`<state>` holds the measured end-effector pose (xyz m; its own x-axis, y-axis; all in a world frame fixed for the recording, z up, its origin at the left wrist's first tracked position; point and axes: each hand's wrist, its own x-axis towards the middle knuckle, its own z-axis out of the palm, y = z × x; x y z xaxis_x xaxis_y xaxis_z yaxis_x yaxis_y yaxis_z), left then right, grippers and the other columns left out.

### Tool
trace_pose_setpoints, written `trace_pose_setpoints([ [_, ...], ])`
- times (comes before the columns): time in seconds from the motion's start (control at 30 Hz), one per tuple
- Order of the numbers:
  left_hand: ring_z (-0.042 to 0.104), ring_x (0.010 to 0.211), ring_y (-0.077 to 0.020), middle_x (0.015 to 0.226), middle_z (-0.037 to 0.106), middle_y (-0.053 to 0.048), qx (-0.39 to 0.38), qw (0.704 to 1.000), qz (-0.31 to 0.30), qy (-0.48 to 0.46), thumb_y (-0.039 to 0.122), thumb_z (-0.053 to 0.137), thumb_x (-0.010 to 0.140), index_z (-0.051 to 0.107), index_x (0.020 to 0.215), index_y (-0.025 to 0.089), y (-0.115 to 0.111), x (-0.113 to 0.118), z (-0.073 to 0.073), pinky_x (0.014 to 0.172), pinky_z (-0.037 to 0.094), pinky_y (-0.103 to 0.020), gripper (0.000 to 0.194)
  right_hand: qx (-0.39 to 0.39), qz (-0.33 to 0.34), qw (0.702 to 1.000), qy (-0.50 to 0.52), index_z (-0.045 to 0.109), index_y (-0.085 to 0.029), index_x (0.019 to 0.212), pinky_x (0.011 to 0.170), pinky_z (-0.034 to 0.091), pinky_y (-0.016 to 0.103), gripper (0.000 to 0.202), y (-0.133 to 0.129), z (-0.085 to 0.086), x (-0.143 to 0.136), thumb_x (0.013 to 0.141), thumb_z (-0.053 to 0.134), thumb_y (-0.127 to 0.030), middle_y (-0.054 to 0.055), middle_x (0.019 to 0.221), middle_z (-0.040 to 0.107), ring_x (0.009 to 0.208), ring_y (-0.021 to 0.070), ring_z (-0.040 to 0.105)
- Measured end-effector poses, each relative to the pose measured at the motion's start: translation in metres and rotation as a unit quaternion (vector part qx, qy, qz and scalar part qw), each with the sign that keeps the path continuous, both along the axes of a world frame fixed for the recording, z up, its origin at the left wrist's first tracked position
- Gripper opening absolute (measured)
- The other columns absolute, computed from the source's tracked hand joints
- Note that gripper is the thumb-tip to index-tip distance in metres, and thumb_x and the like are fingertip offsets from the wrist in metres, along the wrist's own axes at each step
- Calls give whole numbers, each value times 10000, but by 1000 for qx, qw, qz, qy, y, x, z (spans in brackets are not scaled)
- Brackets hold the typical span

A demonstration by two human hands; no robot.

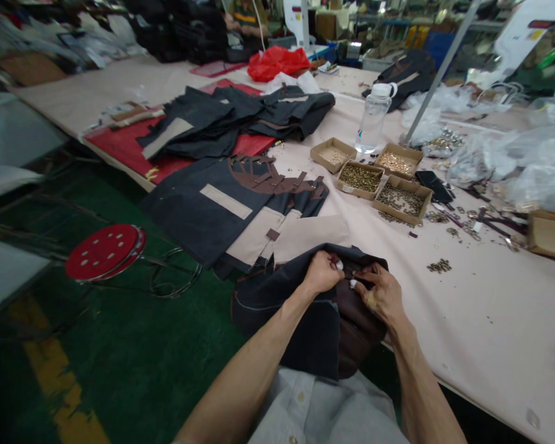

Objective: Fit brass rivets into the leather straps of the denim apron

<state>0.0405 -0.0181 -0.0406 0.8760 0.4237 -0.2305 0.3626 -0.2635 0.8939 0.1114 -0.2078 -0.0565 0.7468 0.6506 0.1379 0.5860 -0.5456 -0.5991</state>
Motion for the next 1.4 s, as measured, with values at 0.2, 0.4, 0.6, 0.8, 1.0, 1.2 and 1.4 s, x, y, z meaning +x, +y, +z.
trace_pose_setpoints([
  [0.2,606,672,-151,739,676,-36,20,1000,-9,11,89,580,628,680,758,114,-3,-4,4,577,403,-223,165,29,-6,997,75,809,-290,967,734,509,343,243,-2,-4,9,813,678,-426,48,1014,717,870,235,654],
  [0.4,654,710,-174,794,720,-67,40,999,34,12,104,611,640,687,755,132,-11,3,7,608,447,-237,140,45,-47,995,78,802,-273,886,745,519,349,212,2,-9,10,778,676,-406,38,970,758,846,245,680],
  [0.6,643,656,-191,699,690,-61,91,989,56,100,105,659,594,638,660,153,-12,14,18,532,390,-248,84,11,-82,996,43,797,-296,818,627,492,328,165,8,-5,11,739,704,-407,28,876,767,740,235,675],
  [0.8,654,683,-209,698,690,-71,95,987,12,129,79,667,554,685,696,145,-7,23,34,593,445,-256,158,-20,-101,993,54,771,-286,812,529,421,298,140,15,-3,20,717,673,-315,16,724,728,598,199,619],
  [1.0,658,674,-224,729,710,-109,140,980,-2,141,63,665,557,706,706,128,-4,26,38,594,458,-276,167,50,-66,986,144,735,-222,921,495,415,268,242,14,7,20,704,681,-313,36,767,722,552,161,584],
  [1.2,610,597,-178,692,714,-90,113,989,-17,96,57,704,564,757,773,128,9,25,33,571,445,-258,226,214,-166,933,238,743,-165,1017,475,483,291,402,-54,22,22,737,749,-454,79,767,709,556,184,611],
  [1.4,633,640,-190,688,703,-74,145,984,-13,101,87,672,578,722,700,150,13,31,28,580,420,-255,146,93,-352,930,54,755,-138,936,546,501,305,379,-147,12,81,710,703,-438,87,740,720,612,216,642],
])
